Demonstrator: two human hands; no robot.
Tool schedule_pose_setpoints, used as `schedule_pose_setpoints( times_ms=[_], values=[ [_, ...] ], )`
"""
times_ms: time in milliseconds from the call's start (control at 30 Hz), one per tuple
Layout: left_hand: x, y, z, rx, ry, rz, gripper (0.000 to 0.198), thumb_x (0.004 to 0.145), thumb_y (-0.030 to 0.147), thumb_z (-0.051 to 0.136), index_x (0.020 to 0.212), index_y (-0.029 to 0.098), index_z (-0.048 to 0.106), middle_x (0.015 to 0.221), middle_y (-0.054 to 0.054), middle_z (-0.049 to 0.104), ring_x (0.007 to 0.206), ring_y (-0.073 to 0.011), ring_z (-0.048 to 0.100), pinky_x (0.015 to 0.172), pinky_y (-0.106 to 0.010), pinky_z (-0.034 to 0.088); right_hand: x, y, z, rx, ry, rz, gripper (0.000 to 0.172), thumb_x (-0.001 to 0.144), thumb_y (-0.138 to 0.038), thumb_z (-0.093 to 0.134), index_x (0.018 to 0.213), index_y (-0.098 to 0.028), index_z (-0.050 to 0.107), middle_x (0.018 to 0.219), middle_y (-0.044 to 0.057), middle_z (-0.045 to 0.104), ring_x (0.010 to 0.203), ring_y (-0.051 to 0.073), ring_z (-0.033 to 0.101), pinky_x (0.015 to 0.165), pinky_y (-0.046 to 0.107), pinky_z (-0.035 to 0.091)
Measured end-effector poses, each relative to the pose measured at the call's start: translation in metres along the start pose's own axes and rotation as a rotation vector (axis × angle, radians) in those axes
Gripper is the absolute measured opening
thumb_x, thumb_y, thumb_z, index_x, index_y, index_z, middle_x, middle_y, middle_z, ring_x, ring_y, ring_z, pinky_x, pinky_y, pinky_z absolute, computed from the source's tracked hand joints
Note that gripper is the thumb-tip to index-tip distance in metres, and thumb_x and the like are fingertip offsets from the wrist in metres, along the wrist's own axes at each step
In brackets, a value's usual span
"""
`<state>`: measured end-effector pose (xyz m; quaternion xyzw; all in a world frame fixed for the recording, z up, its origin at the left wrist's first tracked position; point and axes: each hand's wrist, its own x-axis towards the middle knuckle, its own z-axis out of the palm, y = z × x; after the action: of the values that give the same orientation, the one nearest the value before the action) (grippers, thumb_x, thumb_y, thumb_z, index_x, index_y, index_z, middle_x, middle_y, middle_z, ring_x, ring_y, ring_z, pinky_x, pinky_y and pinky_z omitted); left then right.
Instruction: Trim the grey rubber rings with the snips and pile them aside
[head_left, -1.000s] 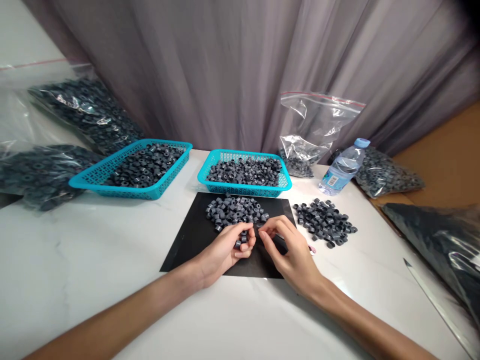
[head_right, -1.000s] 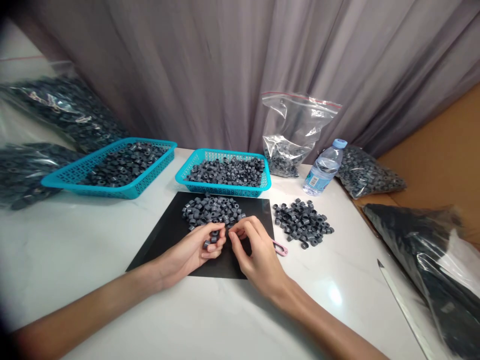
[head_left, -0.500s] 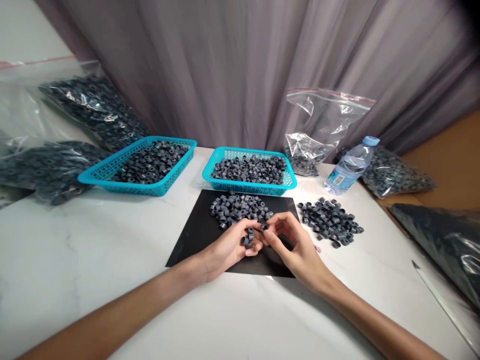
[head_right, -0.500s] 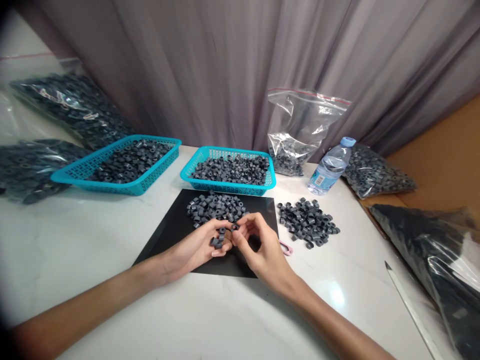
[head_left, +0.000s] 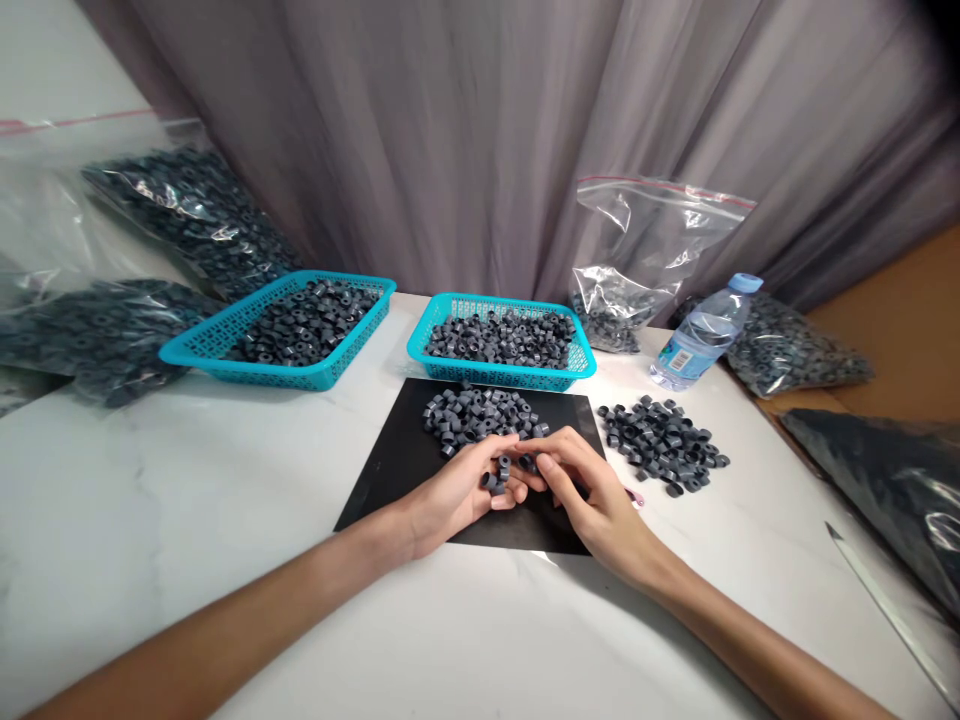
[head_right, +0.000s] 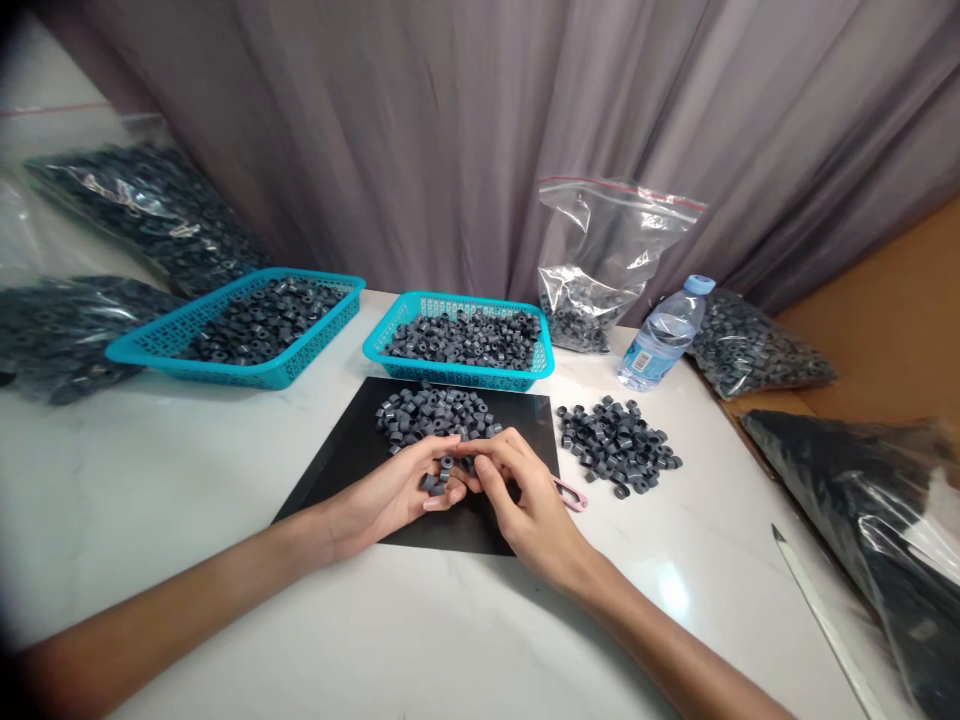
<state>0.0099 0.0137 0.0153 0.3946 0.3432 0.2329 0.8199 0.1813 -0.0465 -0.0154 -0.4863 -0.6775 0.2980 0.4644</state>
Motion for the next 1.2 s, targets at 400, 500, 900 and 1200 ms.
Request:
schedule_pose_setpoints(
  times_ms=[400,500,900,1200],
  values=[
    [0.0015,-0.0051,-0.0055,0.055,0.001,0.043,0.021,0.09,0.025,0.063,0.09,0.008,0.076,0.082,-0.011,0.076,0.072,-0.0128,0.061,0.062,-0.023,0.038,-0.0012,0.0078,0.0028,0.039,0.246,0.057,0.023,0.102,-0.039,0.05,0.107,-0.023,0.065,0.099,0.005,0.059,0.068,0.013,0.059,0.062,0.027,0.052],
    [0.0019,-0.0053,-0.0066,0.064,-0.005,0.052,0.022,0.091,0.027,0.064,0.092,0.009,0.077,0.086,-0.012,0.077,0.074,-0.0125,0.061,0.065,-0.022,0.041,-0.0004,0.0093,0.0021,0.047,0.235,0.046,0.021,0.1,-0.038,0.053,0.104,-0.023,0.068,0.102,0.006,0.058,0.074,0.015,0.061,0.065,0.028,0.054],
    [-0.0008,-0.0025,-0.0042,0.123,-0.024,0.056,0.029,0.09,0.037,0.069,0.085,0.009,0.074,0.078,-0.006,0.069,0.065,-0.0069,0.05,0.053,-0.019,0.028,0.0003,0.006,0.0012,0.01,0.09,0.095,0.021,0.098,-0.04,0.057,0.099,-0.023,0.068,0.091,0.004,0.06,0.082,0.018,0.059,0.066,0.027,0.05],
    [-0.0007,-0.0033,-0.0014,0.158,0.035,0.069,0.026,0.089,0.036,0.066,0.087,0.011,0.072,0.081,-0.007,0.07,0.068,-0.0101,0.051,0.063,-0.023,0.036,0.0046,0.0092,-0.0018,0.232,0.119,0.24,0.031,0.09,-0.05,0.065,0.094,-0.019,0.068,0.086,0.003,0.064,0.059,0.011,0.052,0.049,0.023,0.041]
  ],
)
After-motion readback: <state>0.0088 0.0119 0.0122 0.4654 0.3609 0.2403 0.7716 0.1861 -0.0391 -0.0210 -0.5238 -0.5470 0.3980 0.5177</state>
